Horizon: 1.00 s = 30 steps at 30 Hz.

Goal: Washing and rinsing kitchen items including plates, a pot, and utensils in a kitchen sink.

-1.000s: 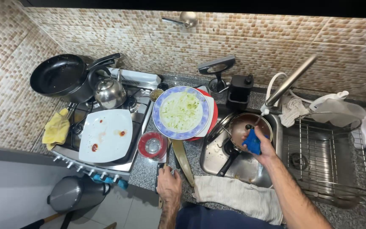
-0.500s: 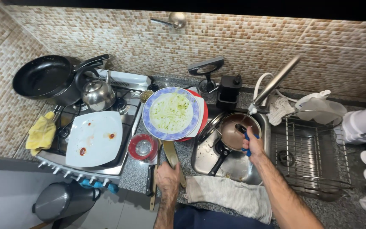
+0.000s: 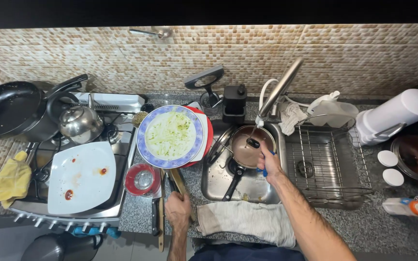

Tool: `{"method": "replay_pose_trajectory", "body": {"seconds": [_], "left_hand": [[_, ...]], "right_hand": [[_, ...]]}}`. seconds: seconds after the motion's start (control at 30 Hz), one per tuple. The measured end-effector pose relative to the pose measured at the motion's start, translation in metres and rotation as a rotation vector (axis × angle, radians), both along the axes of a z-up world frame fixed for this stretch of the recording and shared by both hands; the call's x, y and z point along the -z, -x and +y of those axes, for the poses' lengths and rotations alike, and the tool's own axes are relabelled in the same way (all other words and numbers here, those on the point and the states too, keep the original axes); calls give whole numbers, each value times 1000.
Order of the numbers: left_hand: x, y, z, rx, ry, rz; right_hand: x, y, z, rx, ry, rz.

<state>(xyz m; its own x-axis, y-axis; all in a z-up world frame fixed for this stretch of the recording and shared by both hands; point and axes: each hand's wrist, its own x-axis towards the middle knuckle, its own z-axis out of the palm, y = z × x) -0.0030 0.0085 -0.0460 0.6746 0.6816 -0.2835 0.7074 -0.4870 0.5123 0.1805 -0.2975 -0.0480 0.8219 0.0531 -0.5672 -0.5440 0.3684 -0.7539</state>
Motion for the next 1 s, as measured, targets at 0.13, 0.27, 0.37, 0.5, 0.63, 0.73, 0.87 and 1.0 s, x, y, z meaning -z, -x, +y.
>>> {"method": "replay_pose_trajectory", "body": {"seconds": [0.13,0.27,0.37,0.5,0.63,0.73,0.87,1.0], "left_hand": [[7,10,-2,-18,67,-122],[-42,38,-20,59,85,-117],[-105,36,-47,99,319,34],[-85,7,-89,305,757,-107],[-37,-32,-133,468,967,-281],[-60,-33,-149,424,1030,-134],[-87,-37,-153,396,1009,-77],[-91,-41,-149,429,893,-102]], "right_hand": [[32,2,-13,48,51,10],[13,13,-15,7,67,81],[57,12,-29,-15,37,-12],[-32,44,6,-41,-179,139],[-94,72,40,18,-565,83],[-52,63,35,-29,-276,-158],[-66,43,27,90,-211,-212],[-63,37,24,188,-143,-335]]}}
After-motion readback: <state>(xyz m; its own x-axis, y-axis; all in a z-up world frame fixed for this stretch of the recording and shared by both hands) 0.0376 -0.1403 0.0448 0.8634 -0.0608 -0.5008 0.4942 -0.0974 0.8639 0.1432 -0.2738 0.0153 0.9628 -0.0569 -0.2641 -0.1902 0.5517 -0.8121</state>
